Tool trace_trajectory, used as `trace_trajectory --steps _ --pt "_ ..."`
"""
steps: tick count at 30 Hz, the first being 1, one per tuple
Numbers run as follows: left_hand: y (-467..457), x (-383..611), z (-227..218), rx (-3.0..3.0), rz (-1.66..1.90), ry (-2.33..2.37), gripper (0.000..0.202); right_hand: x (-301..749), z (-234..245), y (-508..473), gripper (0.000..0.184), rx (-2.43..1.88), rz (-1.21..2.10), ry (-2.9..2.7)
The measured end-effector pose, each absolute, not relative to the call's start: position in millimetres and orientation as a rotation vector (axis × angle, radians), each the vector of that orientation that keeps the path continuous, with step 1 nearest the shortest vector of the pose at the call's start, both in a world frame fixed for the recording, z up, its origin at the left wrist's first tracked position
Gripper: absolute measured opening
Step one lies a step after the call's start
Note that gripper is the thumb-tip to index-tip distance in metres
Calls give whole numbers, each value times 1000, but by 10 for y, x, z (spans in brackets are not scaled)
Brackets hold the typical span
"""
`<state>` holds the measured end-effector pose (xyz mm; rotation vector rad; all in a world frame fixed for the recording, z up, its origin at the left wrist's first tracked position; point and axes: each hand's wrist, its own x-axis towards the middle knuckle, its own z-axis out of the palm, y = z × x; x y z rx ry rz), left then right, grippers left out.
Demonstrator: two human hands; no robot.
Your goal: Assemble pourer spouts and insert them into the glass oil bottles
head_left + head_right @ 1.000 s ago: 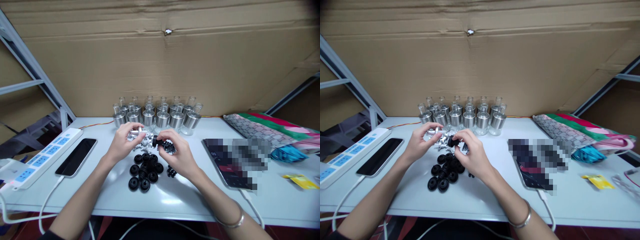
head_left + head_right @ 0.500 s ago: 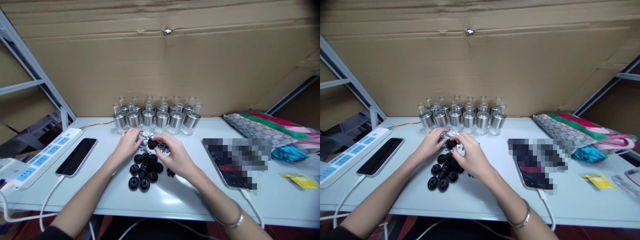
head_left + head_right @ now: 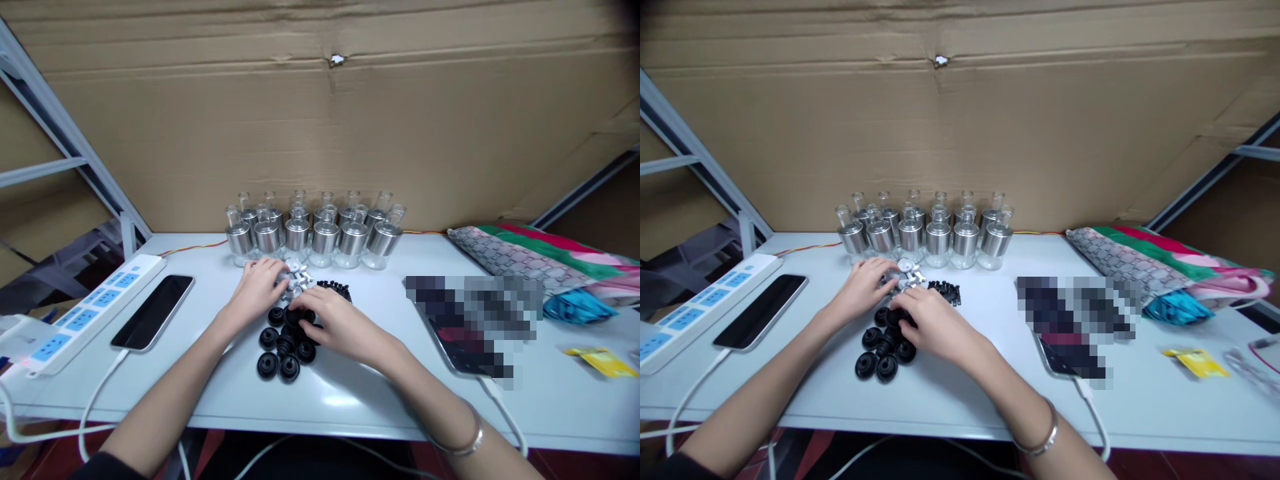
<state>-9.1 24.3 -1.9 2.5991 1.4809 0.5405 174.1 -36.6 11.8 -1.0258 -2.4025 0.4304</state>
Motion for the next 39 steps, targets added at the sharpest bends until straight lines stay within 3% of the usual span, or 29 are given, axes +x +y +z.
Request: trace_trajectory --steps 7,20,26,39 --pt "205 -70 22 2602 540 1463 18 1706 75 -353 19 -935 411 -2354" --pt "207 -66 -2 2625 539 1464 17 1687 47 -381 33 -921 359 -2475" --pt "209 -66 -15 2627 563 1448 16 1689 52 -382 22 -913 372 -2479" --pt "234 -111 75 2537 804 1538 18 1697 86 -383 19 -878 376 -2401"
